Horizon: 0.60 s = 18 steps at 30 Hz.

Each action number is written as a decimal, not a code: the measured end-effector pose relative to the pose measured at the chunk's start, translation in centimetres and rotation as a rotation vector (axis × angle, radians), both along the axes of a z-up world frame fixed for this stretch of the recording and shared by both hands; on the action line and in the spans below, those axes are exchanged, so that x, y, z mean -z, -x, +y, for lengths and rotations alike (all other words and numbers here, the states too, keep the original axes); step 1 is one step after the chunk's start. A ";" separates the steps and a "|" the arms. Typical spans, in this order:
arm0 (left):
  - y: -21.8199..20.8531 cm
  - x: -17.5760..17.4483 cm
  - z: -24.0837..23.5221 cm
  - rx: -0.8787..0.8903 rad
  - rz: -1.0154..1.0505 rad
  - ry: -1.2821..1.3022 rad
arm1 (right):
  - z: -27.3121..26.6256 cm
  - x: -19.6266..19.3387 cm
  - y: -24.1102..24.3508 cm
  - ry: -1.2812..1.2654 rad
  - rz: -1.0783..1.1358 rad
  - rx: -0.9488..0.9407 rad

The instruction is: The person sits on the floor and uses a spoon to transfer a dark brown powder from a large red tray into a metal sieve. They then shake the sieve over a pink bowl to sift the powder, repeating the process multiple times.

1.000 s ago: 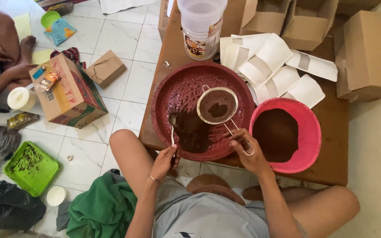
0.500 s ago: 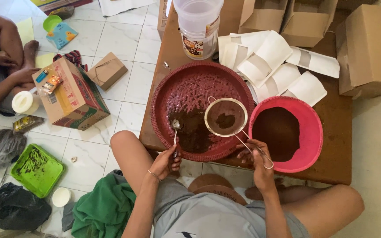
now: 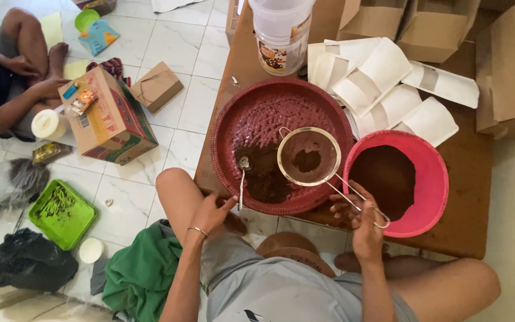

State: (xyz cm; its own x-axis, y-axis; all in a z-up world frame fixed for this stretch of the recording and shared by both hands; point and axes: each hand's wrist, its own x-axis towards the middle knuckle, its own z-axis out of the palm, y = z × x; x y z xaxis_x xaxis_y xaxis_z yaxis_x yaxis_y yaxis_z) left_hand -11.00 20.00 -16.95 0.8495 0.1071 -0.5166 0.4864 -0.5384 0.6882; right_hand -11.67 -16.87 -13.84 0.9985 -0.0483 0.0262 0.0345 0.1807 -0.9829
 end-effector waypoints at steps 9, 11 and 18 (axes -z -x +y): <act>-2.1 -5.3 -2.8 0.127 -0.681 0.086 | -6.1 -3.0 -5.5 0.058 -0.028 -0.094; -3.0 -6.6 -3.7 0.140 -0.634 0.145 | -7.0 -5.9 -6.1 0.023 0.008 -0.091; -5.2 -10.7 -9.6 0.402 -0.674 0.228 | -13.3 -10.4 -6.9 0.235 0.013 0.021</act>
State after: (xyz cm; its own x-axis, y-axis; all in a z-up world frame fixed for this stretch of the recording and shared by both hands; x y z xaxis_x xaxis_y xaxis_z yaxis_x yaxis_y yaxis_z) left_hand -5.78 10.42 -6.22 0.9366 -0.3181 0.1472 -0.2720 -0.3947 0.8776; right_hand -4.77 -30.13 -3.41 0.9977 -0.0629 0.0264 0.0231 -0.0535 -0.9983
